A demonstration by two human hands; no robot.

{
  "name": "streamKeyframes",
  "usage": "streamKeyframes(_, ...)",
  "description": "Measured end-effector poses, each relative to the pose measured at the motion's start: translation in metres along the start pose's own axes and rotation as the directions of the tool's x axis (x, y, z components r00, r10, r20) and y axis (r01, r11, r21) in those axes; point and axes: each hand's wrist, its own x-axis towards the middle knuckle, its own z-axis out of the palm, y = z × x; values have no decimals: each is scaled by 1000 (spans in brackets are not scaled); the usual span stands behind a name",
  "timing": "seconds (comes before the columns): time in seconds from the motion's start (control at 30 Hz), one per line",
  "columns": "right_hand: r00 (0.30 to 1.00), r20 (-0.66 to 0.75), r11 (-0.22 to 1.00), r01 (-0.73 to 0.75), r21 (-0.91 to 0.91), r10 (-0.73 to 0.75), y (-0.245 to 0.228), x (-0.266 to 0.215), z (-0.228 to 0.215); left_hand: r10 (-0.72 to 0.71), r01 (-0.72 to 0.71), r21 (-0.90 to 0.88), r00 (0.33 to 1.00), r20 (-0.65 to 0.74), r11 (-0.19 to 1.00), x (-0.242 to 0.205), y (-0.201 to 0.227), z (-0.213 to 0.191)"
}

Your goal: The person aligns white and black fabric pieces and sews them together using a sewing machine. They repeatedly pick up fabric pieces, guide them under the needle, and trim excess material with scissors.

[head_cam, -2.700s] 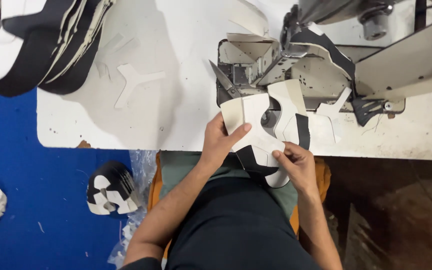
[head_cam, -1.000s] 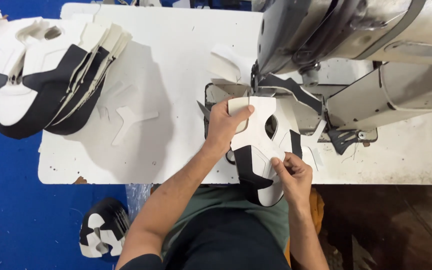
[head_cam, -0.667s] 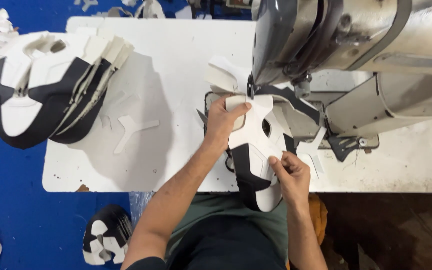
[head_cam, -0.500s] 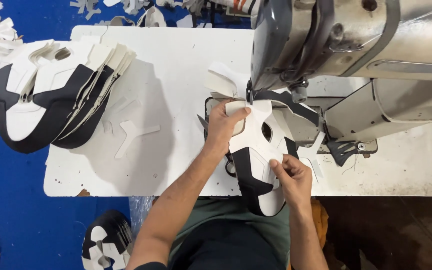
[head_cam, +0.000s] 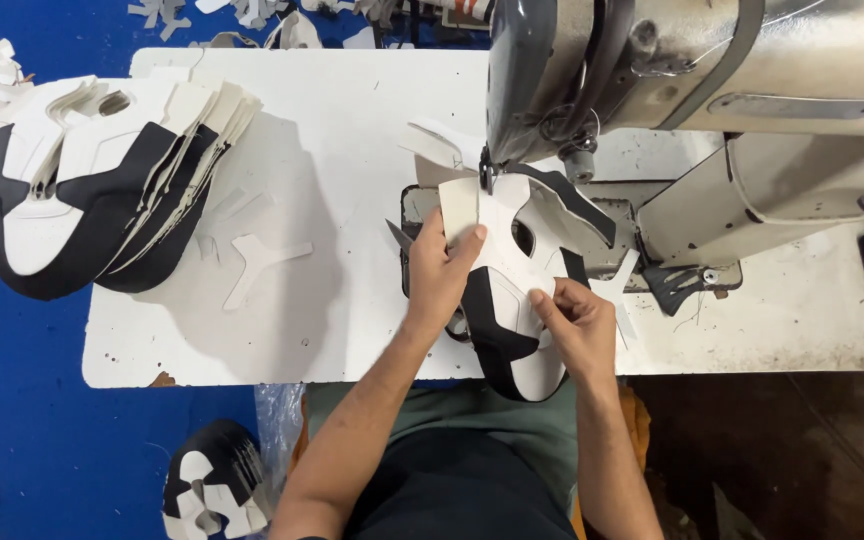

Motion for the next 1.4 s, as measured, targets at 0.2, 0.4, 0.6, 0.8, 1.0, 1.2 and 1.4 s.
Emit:
streamKeyframes(0.2, 999, -2, 999, -35, 21, 35, -15, -1, 4, 9, -9, -4, 1000, 2, 1000, -15, -6, -2)
streamKeyframes(0.4, 999, 0, 999, -33, 35, 33, -2, 3, -3, 13, -15, -67, 1000, -21, 998, -23, -5, 6)
streamKeyframes(0.6, 999, 1, 994, -51, 99, 51, -10, 13, 2, -50, 44, -205, 998, -25, 978, -8, -9, 11)
streamKeyframes(0.8, 1000, 0, 993, -22, 114, 22, -11, 31, 6, -49, 36, -192, 997, -64, 981, 14, -12, 11)
streamKeyframes(1.0, 999, 13, 990, 35, 140, -37, -8, 49, 10, -40, 28, -153, 996, -77, 988, 37, -8, 10)
streamKeyframes(1.2, 999, 23, 972, 24, 234, -30, -19, 51, 33, -44, 43, 31, 999, 28, 999, 72, -16, -6)
streamKeyframes(1.4, 999, 30, 966, -29, 256, 22, -6, 46, 51, -100, 133, -90, 948, 303, 987, 106, -26, -20)
